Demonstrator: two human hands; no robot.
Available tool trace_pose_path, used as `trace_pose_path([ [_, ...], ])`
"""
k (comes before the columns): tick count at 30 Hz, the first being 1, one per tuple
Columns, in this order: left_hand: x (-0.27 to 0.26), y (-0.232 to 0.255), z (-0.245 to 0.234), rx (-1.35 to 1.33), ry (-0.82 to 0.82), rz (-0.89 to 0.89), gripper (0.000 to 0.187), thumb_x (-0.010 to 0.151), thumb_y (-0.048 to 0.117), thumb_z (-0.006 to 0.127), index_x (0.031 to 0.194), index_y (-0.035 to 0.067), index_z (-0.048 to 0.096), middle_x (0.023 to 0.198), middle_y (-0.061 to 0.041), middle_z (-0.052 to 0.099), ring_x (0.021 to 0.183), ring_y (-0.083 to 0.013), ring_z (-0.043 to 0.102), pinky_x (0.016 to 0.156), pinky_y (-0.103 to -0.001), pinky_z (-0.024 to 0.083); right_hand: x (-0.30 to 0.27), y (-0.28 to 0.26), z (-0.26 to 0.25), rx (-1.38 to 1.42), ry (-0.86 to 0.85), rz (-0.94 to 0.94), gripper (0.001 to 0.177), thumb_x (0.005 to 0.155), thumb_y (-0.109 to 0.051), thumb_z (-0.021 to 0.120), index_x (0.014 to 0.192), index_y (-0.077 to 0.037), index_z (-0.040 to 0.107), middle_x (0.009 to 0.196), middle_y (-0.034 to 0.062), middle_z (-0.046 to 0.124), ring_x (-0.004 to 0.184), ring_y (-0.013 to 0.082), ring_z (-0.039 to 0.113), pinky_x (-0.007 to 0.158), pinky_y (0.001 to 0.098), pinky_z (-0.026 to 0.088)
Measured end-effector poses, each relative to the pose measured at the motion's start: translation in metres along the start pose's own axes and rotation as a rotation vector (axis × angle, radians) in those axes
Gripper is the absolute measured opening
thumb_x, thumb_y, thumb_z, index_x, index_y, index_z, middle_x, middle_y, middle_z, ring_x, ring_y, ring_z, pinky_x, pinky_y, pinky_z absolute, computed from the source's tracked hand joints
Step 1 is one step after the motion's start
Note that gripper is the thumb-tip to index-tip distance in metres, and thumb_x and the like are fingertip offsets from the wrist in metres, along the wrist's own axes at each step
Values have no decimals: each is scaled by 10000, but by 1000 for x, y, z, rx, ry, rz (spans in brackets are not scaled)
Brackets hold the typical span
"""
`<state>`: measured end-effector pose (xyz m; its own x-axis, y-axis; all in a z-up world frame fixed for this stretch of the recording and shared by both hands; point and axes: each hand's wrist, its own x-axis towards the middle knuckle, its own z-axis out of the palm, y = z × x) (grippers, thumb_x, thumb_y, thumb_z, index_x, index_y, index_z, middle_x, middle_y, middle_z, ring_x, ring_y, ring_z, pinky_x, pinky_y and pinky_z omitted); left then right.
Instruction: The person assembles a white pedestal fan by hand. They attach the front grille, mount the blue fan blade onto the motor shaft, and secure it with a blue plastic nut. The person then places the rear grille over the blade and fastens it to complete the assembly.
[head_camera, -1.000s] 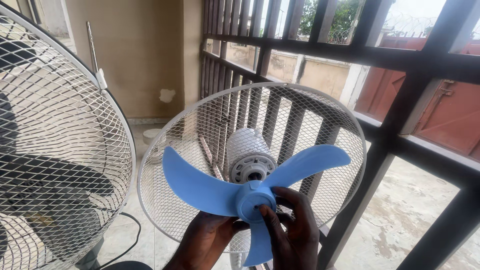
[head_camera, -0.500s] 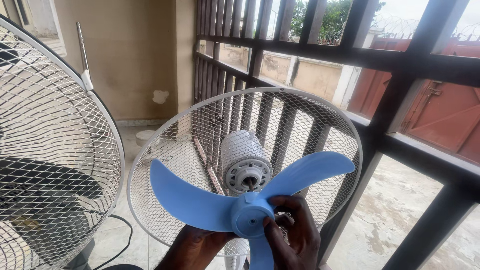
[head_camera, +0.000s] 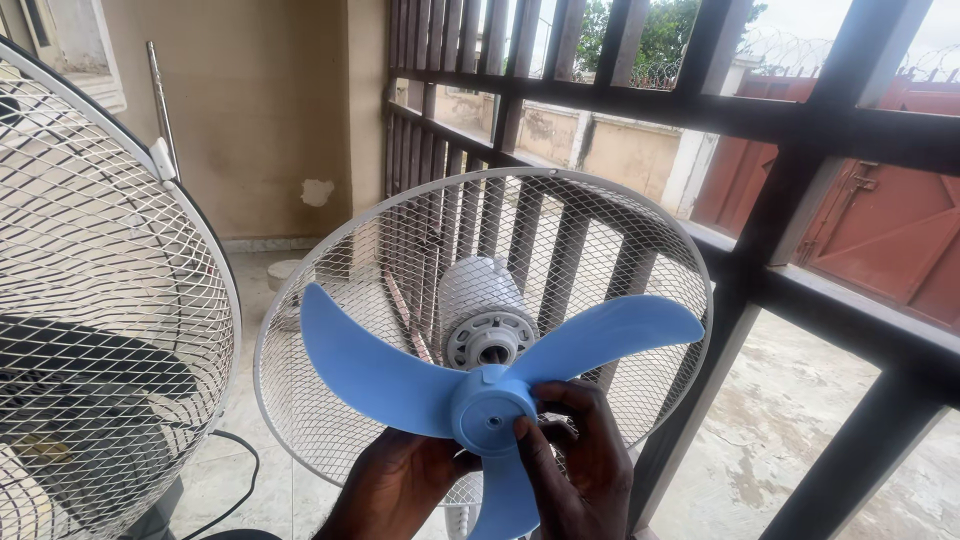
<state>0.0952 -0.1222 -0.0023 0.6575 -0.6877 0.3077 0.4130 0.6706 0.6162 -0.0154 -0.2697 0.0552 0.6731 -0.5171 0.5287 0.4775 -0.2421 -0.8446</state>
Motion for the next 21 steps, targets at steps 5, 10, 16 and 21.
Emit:
trace_pose_path([
  [5,2,-1,-5,26,109,-41,579,874,302,691,1340,-15,558,1262,-188,684,1191,-293,645,1040,-515,490,0,2,4,-16,-8,-44,254,869,-80,739,1086,25,658,1075,165,714,1006,241,777,841,390,663],
  [10,3,3,-3,153,-15,-33,630,834,172,741,1353,-73,482,1263,-180,648,1267,-288,601,1141,-517,443,1,-1,9,-41,-13,-50,261,879,-92,716,1109,14,652,1070,157,725,1013,238,798,840,388,643],
  [16,-4,10,14,313,87,-41,728,784,204,776,1408,-19,474,1319,-167,641,1321,-275,575,1139,-464,399,2,-2,12,47,24,62,302,852,-98,715,1123,9,635,1071,168,732,968,257,799,788,382,678],
  [21,-1,7,21,438,132,-13,666,834,247,749,1396,-5,497,1342,-156,655,1323,-235,585,1119,-422,413,4,5,11,57,57,14,299,879,-94,726,1142,21,644,1069,172,730,975,219,771,807,353,647],
])
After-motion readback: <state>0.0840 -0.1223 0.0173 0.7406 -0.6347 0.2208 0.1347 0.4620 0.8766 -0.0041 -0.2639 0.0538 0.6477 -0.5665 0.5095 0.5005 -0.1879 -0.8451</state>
